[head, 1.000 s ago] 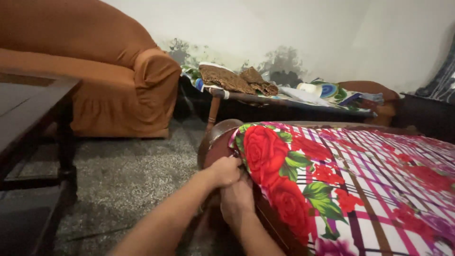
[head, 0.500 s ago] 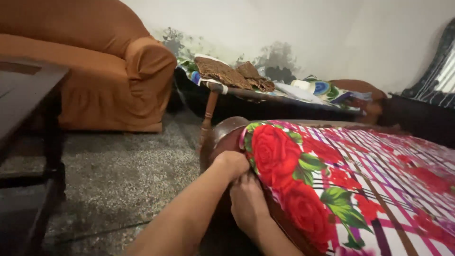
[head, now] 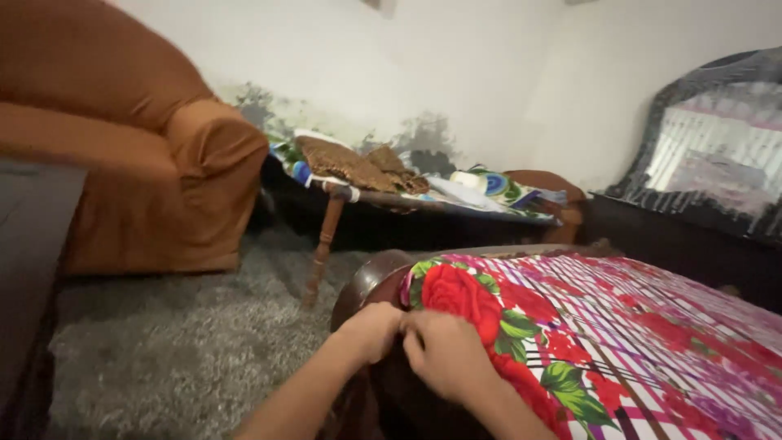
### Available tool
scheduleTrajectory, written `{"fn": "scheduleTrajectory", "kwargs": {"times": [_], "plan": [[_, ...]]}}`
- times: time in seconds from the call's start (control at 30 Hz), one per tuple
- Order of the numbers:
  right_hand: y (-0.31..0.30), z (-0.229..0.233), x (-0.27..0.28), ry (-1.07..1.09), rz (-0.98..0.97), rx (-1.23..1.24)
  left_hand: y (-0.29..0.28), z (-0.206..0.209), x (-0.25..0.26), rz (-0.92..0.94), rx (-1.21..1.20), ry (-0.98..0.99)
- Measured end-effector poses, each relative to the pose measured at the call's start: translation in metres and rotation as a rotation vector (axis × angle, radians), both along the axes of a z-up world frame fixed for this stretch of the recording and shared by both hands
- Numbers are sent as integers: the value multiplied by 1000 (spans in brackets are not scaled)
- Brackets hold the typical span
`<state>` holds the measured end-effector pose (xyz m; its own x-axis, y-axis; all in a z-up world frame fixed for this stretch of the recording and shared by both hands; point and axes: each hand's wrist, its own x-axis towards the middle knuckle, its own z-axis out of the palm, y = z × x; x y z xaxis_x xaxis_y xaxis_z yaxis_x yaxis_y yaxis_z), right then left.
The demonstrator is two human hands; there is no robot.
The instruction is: Tucking in the corners and sides of a floral bedsheet on a bed.
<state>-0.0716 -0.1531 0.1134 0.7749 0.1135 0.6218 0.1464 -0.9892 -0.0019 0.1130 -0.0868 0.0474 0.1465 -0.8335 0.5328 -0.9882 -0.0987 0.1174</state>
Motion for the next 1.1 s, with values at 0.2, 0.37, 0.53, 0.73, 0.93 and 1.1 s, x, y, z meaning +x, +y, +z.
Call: {"fn": "scheduleTrajectory", "kwargs": {"times": [0.2, 0.37, 0.53, 0.73, 0.93, 1.1], "plan": [[-4, 40, 48, -268, -161, -195, -24, -18, 4, 268, -166, 249], [-23, 52, 75, -284, -150, -271, -63, -51, 40, 243, -142, 282], [-90, 66, 106, -44, -273, 98, -35, -31, 15, 95, -168, 277], [-213, 80, 23, 145, -353, 153, 13, 51, -54, 489, -554, 300], [-139, 51, 0, 385, -251, 404, -49, 94, -87, 421, -830, 135], [-178, 89, -64, 295, -188, 674, -77, 89, -90, -11, -755, 212]]}}
